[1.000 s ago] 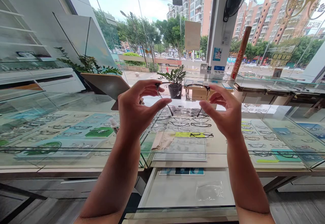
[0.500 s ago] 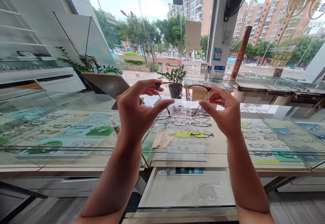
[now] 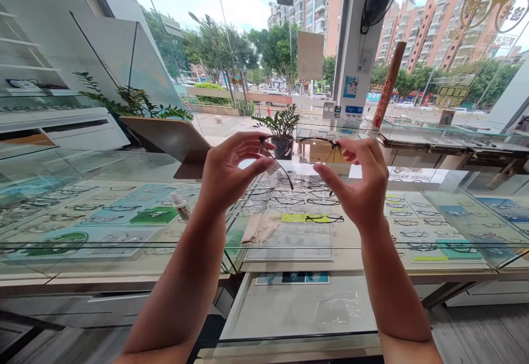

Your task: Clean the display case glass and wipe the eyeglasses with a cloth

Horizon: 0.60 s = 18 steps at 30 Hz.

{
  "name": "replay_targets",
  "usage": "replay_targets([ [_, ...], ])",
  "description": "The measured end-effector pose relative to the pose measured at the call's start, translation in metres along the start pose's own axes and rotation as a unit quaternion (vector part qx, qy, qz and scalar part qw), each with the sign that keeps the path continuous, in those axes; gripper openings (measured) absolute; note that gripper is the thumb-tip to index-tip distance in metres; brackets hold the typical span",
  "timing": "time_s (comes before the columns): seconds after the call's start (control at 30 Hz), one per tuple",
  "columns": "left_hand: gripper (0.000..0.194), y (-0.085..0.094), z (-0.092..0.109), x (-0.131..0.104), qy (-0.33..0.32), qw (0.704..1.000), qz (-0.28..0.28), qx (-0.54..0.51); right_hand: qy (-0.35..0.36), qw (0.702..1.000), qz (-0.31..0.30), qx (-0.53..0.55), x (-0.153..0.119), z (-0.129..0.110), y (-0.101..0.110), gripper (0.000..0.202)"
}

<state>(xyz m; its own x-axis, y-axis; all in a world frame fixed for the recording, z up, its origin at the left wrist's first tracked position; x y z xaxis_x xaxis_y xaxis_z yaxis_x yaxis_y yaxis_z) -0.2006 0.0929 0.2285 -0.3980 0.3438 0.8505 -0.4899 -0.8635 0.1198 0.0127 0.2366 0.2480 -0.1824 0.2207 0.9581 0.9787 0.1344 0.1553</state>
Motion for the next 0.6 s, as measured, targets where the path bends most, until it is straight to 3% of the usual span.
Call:
replay_targets([
  [0.23,0.061,-0.005,-0.015,0.002,0.015,0.999,-0.018,-0.036,0.021,1.0,-0.006,-0.012,-0.001,-0.009,-0.002,0.038],
  [0.6,0.052,0.009,0.008,0.0,-0.04,0.995,0.043,0.079,0.015,0.999,-0.038,-0.01,0.001,0.0,-0.009,0.034],
])
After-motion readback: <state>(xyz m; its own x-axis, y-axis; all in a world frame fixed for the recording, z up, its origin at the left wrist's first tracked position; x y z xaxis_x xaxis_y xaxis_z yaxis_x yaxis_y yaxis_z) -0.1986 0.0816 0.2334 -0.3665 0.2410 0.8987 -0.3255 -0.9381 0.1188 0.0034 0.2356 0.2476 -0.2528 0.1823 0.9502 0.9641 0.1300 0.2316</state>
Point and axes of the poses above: each hand's wrist, its own x-axis towards the middle knuckle, its own y-axis out of the back of the hand, z = x × y, the point moved 10 cm from there along x, towards the middle knuckle, and after that the axes turned 2 degrees about -x, right-handed, at the moved point
